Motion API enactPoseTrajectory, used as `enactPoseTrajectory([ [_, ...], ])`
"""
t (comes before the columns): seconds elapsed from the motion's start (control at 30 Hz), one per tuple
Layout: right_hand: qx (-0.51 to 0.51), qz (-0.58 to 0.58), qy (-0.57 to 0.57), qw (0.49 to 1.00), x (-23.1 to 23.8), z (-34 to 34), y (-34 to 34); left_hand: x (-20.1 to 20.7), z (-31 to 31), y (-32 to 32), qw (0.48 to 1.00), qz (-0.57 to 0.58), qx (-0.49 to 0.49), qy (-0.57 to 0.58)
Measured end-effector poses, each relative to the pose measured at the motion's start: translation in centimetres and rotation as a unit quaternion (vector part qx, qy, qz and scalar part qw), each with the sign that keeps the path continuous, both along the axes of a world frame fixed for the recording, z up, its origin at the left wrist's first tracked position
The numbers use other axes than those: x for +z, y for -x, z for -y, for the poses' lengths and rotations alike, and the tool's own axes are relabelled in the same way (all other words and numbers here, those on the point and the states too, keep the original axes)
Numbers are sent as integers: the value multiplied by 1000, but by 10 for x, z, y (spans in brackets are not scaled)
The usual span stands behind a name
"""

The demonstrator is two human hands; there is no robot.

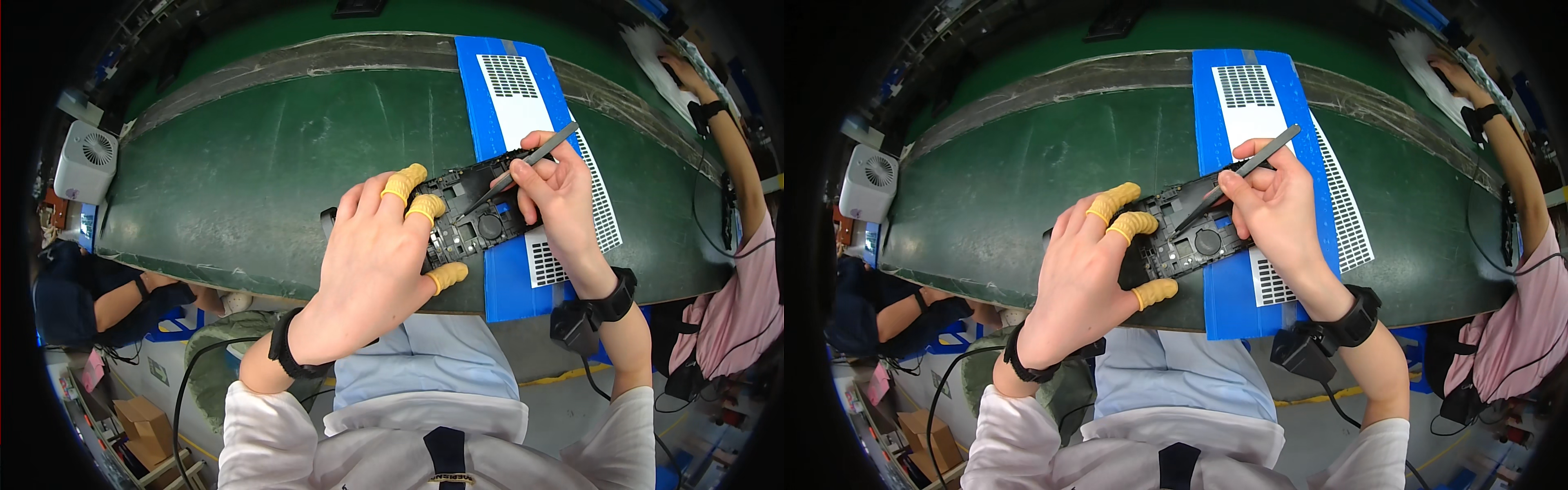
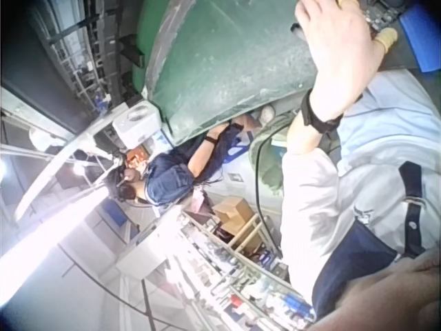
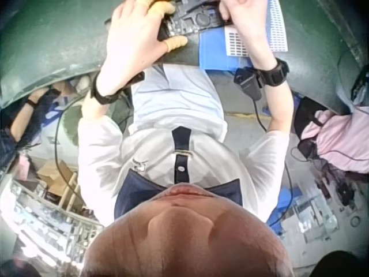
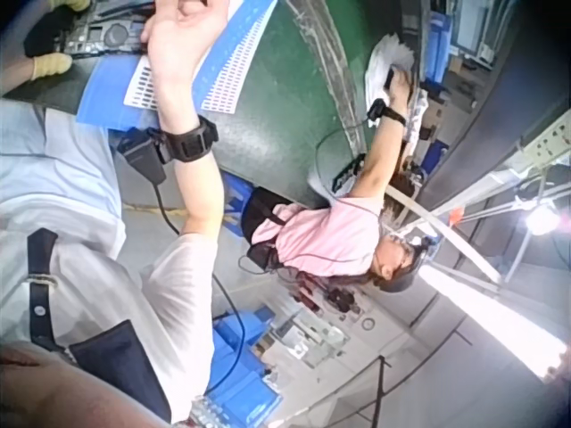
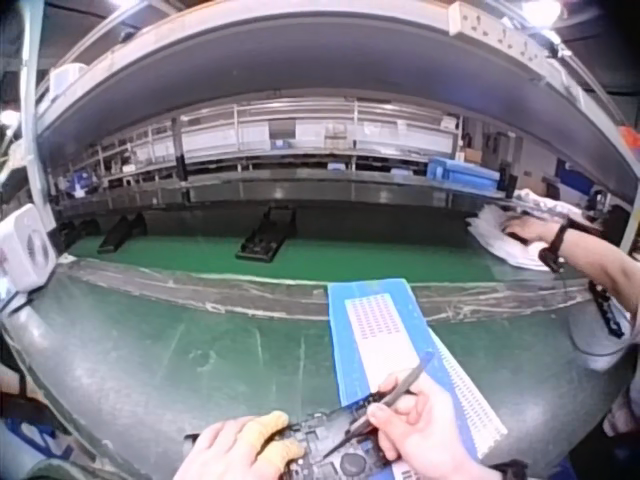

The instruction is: The worker is picking small labels or components from a tray and applying them to a plastic chassis.

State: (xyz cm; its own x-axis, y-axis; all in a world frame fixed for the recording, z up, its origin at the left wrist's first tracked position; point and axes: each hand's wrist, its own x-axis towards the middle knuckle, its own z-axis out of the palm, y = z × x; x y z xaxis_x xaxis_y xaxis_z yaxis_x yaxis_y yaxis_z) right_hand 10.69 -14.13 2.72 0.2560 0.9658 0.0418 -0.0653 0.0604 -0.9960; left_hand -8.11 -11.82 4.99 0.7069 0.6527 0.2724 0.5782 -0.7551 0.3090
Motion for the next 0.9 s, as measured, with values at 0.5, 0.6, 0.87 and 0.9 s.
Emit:
enactPoseTrajectory([
  [0.5,-55,-148,-39,987,-6,4,-7,-7,10,1,991,-75,-59,-95],
  [0.6,-87,-184,-61,977,-5,5,-8,-2,16,3,984,-107,-58,-131],
  [0.87,-180,-58,-152,970,0,78,-34,-2,26,62,993,93,39,69],
  [0.9,-192,-67,-140,969,-9,83,-40,-9,24,66,993,91,38,66],
])
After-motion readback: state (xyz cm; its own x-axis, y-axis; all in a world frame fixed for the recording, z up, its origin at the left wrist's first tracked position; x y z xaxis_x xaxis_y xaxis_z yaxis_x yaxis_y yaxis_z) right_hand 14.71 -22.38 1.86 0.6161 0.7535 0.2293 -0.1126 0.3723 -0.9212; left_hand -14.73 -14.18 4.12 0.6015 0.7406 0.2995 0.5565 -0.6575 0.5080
